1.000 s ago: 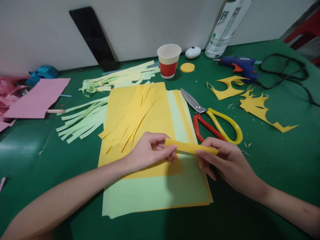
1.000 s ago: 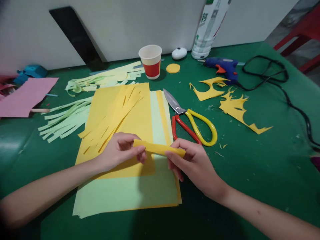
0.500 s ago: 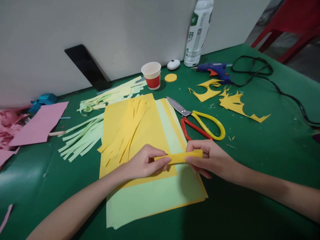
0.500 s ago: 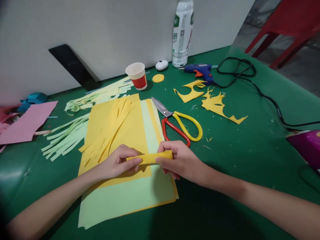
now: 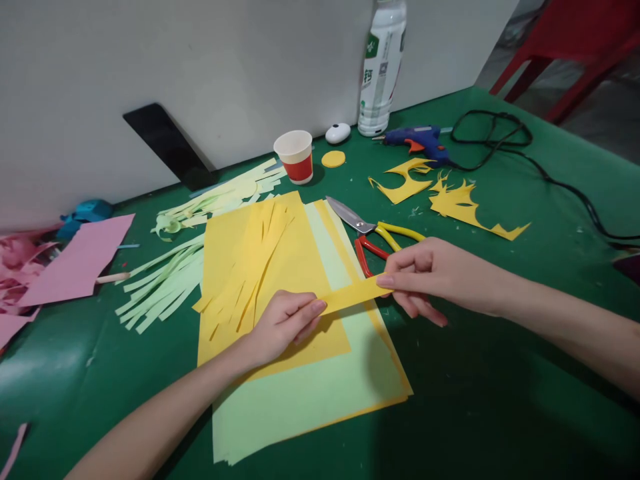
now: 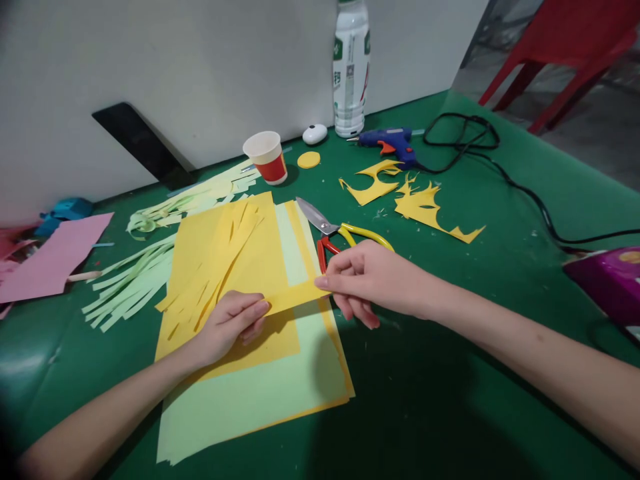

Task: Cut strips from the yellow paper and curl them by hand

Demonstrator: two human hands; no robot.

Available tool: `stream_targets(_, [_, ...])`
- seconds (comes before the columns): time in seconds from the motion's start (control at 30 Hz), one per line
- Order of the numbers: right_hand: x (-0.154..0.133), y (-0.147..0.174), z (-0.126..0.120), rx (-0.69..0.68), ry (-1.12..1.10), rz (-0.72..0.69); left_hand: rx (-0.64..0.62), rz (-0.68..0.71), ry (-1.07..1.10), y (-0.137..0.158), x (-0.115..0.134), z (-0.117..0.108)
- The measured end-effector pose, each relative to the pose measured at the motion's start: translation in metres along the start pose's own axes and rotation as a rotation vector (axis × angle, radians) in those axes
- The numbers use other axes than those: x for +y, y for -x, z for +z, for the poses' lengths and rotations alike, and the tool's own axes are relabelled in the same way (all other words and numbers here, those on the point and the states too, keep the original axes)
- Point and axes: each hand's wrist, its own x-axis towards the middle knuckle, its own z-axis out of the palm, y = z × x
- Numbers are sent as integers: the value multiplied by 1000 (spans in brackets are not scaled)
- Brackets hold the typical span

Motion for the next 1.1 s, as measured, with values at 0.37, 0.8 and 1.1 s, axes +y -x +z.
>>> stream_targets(0.37, [5,1,-1,67,255,-261,-38,-9,159,0,-2,1])
stream_targets(0.8, [5,0,6,109,96,-284,2,-32,231,0,-1,2])
stream_targets(1.1, [7,1,9,221,331,-436,-9,-43,261,1,-2,2])
